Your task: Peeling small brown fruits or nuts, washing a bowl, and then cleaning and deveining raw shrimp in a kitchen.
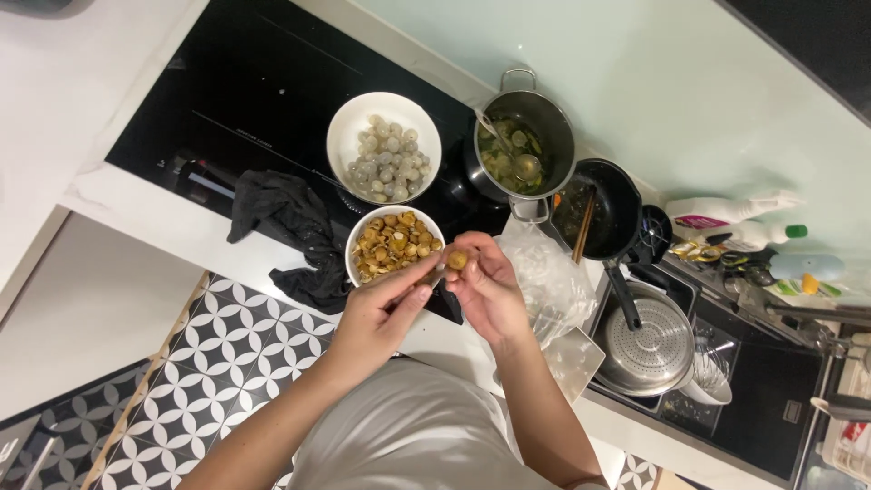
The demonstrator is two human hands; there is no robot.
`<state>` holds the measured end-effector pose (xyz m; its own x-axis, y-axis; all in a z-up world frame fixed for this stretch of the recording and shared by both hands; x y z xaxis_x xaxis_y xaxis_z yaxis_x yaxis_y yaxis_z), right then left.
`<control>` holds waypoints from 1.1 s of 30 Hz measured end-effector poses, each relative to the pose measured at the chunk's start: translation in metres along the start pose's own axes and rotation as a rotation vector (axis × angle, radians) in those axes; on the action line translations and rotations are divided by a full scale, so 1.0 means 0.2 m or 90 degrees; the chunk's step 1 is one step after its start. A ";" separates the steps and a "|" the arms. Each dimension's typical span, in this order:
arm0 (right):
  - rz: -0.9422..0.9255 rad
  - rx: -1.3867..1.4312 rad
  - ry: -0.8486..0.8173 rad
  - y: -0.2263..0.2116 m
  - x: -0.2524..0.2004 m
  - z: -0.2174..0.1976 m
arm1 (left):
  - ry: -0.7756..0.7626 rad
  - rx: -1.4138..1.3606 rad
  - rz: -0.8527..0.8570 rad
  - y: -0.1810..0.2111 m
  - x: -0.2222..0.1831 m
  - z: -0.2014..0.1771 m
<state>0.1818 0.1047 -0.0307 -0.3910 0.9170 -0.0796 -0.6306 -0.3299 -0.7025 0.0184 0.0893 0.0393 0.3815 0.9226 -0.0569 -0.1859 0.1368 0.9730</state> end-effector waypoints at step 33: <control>-0.012 -0.361 0.198 0.07 0.05 -0.10 | 0.141 0.083 -0.025 -0.29 0.04 -0.15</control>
<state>0.1823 0.1143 -0.0550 -0.1175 0.9718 -0.2044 -0.1505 -0.2208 -0.9636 0.0044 0.0996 -0.0252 0.1751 0.9761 -0.1286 -0.0511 0.1395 0.9889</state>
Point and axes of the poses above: each hand's wrist, its own x-axis towards the middle knuckle, its own z-axis out of the palm, y = z × x, the point moved 10 cm from there along x, towards the middle knuckle, and after that the axes turned 9 degrees about -y, right-handed, at the moved point
